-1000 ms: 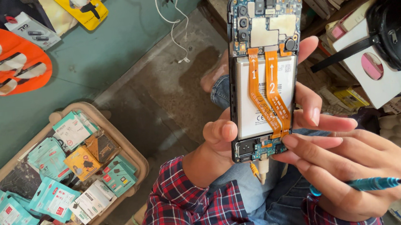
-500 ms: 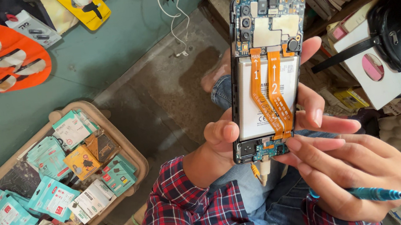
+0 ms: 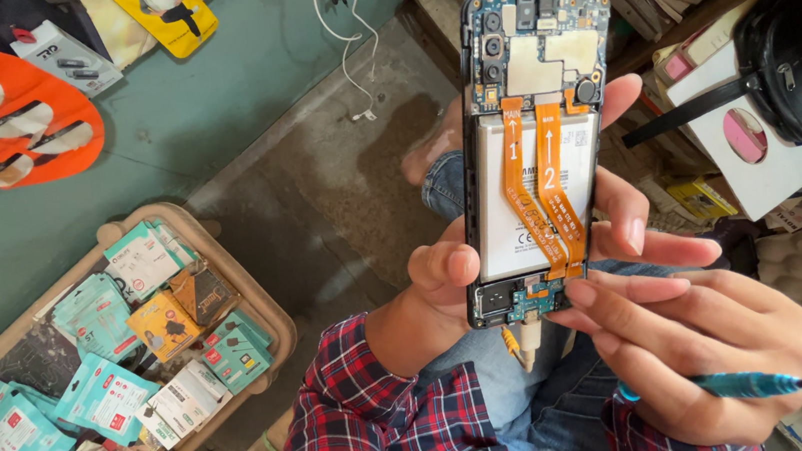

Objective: The person repairs a smartphone, prying open the back cover and working on the internal components with a screwdriver. They flip the phone over to test the screen, reconnect a charging cable to the exposed internals, and continue manipulating the battery and flex cables with the screwdriver.

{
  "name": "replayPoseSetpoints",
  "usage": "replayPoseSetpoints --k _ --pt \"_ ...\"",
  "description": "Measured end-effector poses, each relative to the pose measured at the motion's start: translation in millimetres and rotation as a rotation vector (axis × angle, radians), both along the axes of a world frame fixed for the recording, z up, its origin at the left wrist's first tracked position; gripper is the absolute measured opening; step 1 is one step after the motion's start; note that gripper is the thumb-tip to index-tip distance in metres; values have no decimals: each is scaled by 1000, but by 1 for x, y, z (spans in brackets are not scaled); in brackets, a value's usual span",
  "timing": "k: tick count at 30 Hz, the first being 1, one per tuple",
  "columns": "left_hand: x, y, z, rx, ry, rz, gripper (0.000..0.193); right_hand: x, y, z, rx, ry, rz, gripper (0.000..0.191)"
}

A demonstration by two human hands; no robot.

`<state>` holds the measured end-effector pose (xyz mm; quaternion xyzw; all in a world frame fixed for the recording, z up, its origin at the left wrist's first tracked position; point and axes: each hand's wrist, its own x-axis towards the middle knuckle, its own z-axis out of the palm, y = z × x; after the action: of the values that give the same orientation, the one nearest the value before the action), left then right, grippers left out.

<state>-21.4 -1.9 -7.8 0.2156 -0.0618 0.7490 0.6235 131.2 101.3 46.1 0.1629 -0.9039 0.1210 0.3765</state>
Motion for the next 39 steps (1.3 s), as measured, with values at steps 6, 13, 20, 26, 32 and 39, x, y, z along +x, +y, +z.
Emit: replayPoseSetpoints --k 6,13,20,26,32,39 --pt "-1 -1 4 14 -7 -42 124 1 -3 -2 -21 19 -33 29" --pt "-1 0 4 1 5 -38 126 1 -6 -3 -76 22 -56 28" --pt "-1 -1 1 -16 33 -42 129 2 -11 -6 -135 45 -112 34" --pt "-1 1 0 4 48 -11 129 7 -9 -10 -145 17 -86 32" --pt "0 1 -1 6 46 -23 127 14 0 -13 -108 -19 -40 26" --pt "0 2 -2 -1 48 -21 128 14 -4 -13 -126 -1 -80 26"
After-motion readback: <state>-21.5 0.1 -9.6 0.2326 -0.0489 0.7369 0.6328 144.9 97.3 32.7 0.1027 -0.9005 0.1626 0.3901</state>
